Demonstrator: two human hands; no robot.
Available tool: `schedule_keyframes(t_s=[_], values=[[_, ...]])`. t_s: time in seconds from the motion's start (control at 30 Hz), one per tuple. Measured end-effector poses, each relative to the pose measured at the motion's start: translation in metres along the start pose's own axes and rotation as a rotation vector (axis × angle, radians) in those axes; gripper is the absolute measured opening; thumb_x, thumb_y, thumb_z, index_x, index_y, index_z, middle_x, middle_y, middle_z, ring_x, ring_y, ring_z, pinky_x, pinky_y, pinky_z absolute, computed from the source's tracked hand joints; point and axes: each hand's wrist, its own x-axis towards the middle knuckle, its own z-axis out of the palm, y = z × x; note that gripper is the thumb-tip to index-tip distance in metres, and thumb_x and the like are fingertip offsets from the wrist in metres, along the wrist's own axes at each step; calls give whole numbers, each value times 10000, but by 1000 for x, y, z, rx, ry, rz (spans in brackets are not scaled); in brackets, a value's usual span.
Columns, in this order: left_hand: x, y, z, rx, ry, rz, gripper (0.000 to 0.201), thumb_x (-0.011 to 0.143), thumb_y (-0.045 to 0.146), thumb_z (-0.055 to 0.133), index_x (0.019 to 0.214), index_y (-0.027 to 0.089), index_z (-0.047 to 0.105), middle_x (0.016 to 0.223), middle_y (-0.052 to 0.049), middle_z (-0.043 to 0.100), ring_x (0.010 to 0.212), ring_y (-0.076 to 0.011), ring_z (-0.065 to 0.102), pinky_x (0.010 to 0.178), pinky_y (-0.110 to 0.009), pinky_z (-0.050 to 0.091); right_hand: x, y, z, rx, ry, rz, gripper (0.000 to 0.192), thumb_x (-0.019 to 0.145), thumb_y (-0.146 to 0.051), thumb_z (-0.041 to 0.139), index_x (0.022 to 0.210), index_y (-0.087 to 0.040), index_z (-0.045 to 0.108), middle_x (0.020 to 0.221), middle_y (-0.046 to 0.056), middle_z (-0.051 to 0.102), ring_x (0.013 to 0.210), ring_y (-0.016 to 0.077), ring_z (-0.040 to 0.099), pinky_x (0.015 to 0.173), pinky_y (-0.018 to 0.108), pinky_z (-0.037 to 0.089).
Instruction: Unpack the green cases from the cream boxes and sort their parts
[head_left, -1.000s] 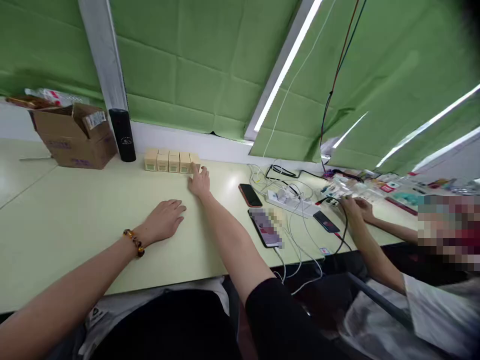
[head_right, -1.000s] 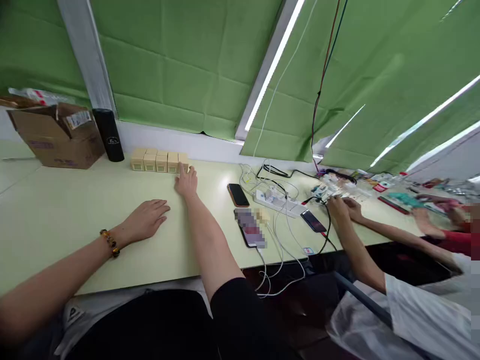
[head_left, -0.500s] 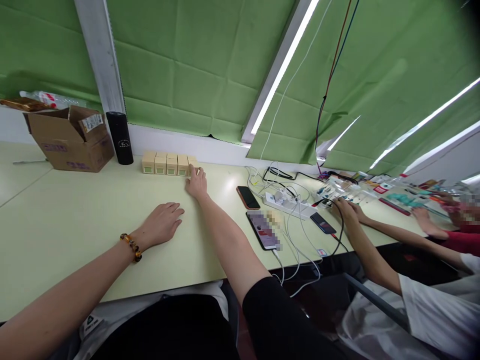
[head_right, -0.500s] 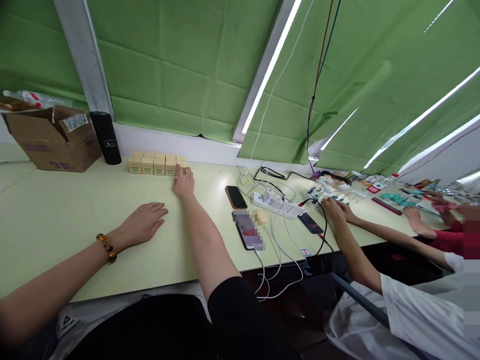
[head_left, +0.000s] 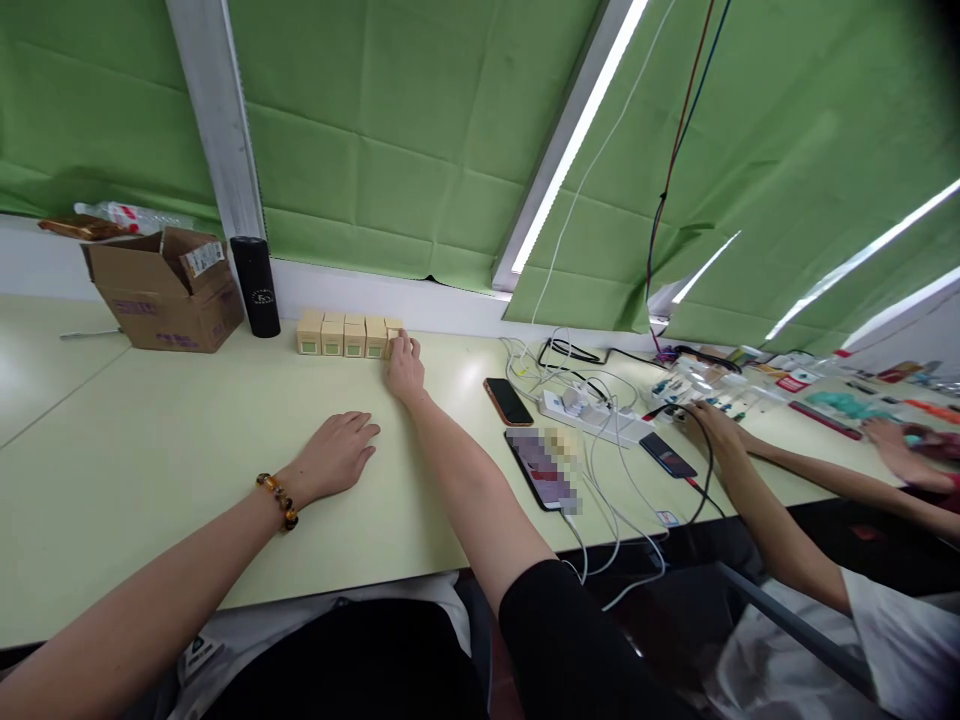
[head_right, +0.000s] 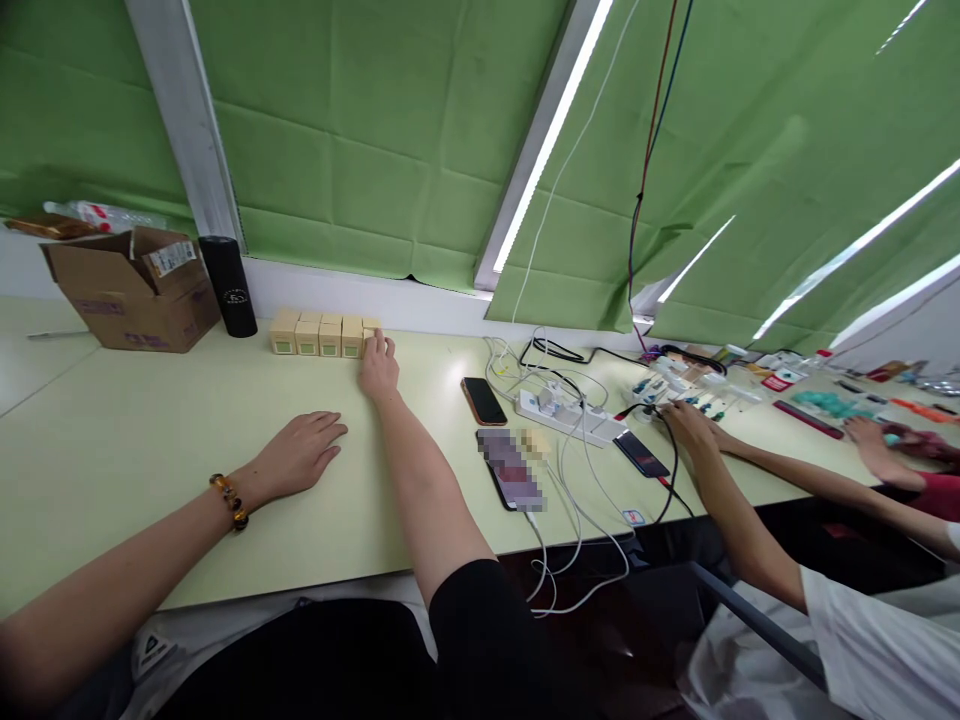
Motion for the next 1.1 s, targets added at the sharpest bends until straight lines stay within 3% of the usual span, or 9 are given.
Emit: schedule_keyframes(t_s=[0.13, 0.27, 0.47, 0.73, 0.83, 0.97, 1.1], values=[[0, 2, -1, 22, -6, 7, 314, 1032, 271, 476, 1265, 196, 672, 1445, -154, 640, 1382, -326, 569, 1157, -510, 454, 0, 6, -3, 24, 88, -53, 700, 801, 33, 484, 1461, -191, 416, 1626, 157, 370, 1514, 303, 275, 1018, 422, 579], [1, 3, -1, 21, 2, 18, 285, 1034, 263, 478, 1225, 206, 682, 1374, -145, 673, 1351, -316, 590, 1147, -505, 461, -2, 15, -13, 60, 89, -99, 709, 803, 20, 504, 1462, -229, 421, 1475, 160, 480, 1332, 285, 491, 969, 421, 584], [4, 1, -5, -31, 17, -9, 292, 1024, 267, 481, 1217, 200, 689, 1329, -136, 699, 1323, -315, 598, 1126, -508, 479, -28, 10, -35, 314, 247, -134, 634, 827, -84, 583, 1430, -176, 411, 1295, 148, 550, 1228, 307, 540, 1071, 495, 513], [11, -26, -19, -368, 349, -440, 488, 919, 131, 494, 1399, 182, 569, 1266, -127, 733, 1418, -311, 480, 1160, -532, 469, -101, -32, -50, 700, 3, -71, 643, 840, -240, 708, 1413, -259, 416, 1276, 99, 568, 1002, 224, 609, 874, 398, 590], [11, -36, -19, -534, 354, -494, 647, 805, 48, 505, 1432, 206, 524, 1318, -120, 708, 1420, -281, 501, 1161, -510, 475, -119, -39, -45, 813, -75, -78, 712, 805, -219, 739, 1434, -270, 409, 1351, 120, 537, 1083, 235, 616, 860, 401, 613], [10, -41, -13, -660, 309, -485, 791, 674, -2, 481, 1431, 224, 532, 1365, -123, 677, 1429, -266, 527, 1151, -478, 486, -131, -34, -38, 902, -153, -117, 871, 735, -126, 749, 1497, -292, 362, 1416, 131, 502, 1250, 260, 577, 957, 439, 613], [11, -40, -9, -686, 315, -470, 853, 624, -12, 456, 1437, 234, 536, 1383, -116, 664, 1455, -259, 509, 1204, -488, 439, -131, -28, -35, 925, -173, -111, 769, 794, -154, 702, 1480, -306, 387, 1356, 106, 535, 1175, 235, 607, 971, 466, 609]])
